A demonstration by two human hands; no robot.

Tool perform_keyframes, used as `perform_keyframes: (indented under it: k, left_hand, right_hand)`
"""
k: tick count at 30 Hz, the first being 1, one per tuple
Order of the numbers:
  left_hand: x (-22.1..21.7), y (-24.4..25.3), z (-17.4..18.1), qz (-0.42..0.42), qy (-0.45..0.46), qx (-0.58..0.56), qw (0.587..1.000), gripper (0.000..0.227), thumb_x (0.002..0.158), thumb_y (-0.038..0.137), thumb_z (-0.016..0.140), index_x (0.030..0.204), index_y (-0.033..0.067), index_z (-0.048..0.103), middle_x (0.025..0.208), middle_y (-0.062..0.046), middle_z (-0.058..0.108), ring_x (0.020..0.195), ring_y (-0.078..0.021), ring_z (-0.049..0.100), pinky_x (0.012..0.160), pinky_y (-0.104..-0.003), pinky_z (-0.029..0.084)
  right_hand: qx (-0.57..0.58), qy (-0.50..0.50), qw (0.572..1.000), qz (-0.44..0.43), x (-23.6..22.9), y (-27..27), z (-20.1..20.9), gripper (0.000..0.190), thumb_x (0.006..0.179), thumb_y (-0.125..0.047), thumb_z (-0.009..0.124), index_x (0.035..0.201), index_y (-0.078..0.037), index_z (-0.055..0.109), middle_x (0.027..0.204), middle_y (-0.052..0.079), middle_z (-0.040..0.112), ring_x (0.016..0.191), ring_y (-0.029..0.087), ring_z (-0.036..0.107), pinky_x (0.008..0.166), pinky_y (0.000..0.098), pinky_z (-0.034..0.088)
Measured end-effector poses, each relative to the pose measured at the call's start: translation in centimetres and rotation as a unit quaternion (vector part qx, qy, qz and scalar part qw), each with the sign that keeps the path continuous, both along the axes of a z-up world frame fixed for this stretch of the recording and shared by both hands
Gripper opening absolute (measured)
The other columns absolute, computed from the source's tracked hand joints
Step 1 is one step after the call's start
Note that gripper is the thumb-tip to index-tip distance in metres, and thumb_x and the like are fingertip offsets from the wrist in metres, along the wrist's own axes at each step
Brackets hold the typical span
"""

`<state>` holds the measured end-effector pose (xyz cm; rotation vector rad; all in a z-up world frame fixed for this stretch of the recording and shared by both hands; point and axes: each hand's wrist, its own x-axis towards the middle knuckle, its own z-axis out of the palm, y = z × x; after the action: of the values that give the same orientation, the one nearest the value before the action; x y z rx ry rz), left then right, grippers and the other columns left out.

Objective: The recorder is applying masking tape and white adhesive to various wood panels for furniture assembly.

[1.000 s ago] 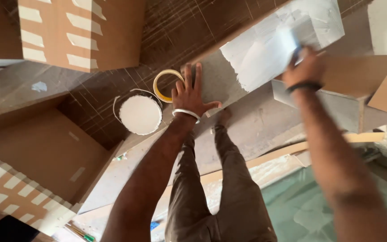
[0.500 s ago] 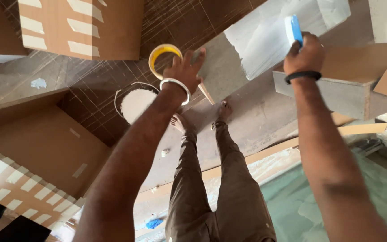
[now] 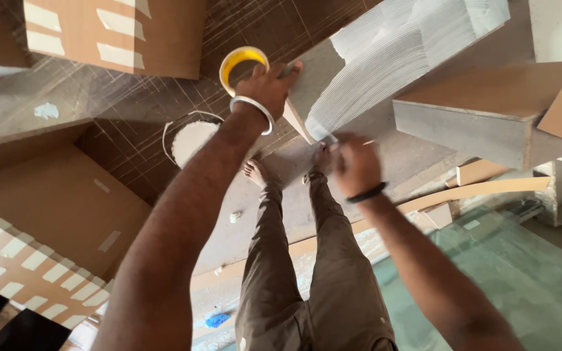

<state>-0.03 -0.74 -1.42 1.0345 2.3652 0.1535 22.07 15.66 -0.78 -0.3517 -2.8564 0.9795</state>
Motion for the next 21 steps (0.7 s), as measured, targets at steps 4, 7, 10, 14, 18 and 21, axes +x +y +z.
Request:
perform_keyframes:
  k: [4,7,10,14,18,21]
  left_hand:
    - [0.9,-1.4,-1.4,0.003,0.042,0.101,0.994,0.049,0.096,0.019,0.066,0.143,0.0308,0.06,0.153,-0.008,0.047,0.125,-0.0394,0.057,0.09,-0.052,0.058]
    - [1.6,-2.2,-1.5,0.03,0.033,0.158,0.986,0.039,0.097,0.025,0.068,0.135,0.0332,0.068,0.151,-0.013,0.047,0.129,-0.0401,0.055,0.094,-0.049,0.058]
    - [2.2,-2.5,-2.4,0.086,0.001,0.184,0.979,0.038,0.094,0.027,0.07,0.131,0.0357,0.071,0.148,-0.012,0.048,0.132,-0.037,0.055,0.098,-0.048,0.057]
    - [2.2,-2.4,-1.8,0.122,-0.018,0.157,0.98,0.031,0.1,0.033,0.07,0.13,0.0402,0.07,0.147,-0.011,0.048,0.131,-0.0378,0.053,0.1,-0.051,0.053]
    - [2.1,-1.7,-0.4,0.127,-0.043,0.119,0.984,0.033,0.097,0.036,0.067,0.129,0.0446,0.067,0.147,-0.013,0.045,0.131,-0.0376,0.052,0.098,-0.05,0.053]
    - [2.0,-1.4,0.2,0.12,-0.035,0.092,0.988,0.036,0.095,0.037,0.066,0.129,0.0481,0.067,0.147,-0.015,0.044,0.131,-0.0386,0.051,0.095,-0.052,0.053]
  right_hand:
    - [0.033,-0.116,0.982,-0.146,-1.5,8.2,-2.7,0.03,0.113,-0.027,0.066,0.103,0.002,0.066,0.093,0.02,0.071,0.087,0.036,0.07,0.077,0.0508,0.055]
    - [0.104,0.039,0.988,-0.11,-5.3,13.6,-3.8,0.019,0.102,-0.004,0.063,0.119,0.002,0.071,0.107,0.022,0.073,0.097,0.038,0.072,0.084,0.0461,0.057]
    - [0.074,0.015,0.993,-0.094,-7.5,12.6,-4.8,0.02,0.098,0.002,0.062,0.115,-0.001,0.073,0.107,0.019,0.074,0.098,0.033,0.074,0.085,0.0416,0.057]
    - [0.043,0.025,0.998,-0.029,-4.8,6.1,-3.5,0.021,0.101,0.002,0.065,0.12,-0.002,0.07,0.112,0.018,0.073,0.104,0.033,0.071,0.088,0.0421,0.057]
    - [0.017,-0.046,0.997,0.061,-0.2,-0.4,-1.0,0.033,0.089,0.0,0.067,0.122,-0.006,0.069,0.105,0.014,0.074,0.093,0.029,0.068,0.088,0.0446,0.054]
    - [0.013,-0.057,0.991,0.117,2.0,-2.7,1.7,0.036,0.086,0.0,0.067,0.121,-0.007,0.069,0.102,0.014,0.074,0.087,0.026,0.069,0.085,0.0421,0.054]
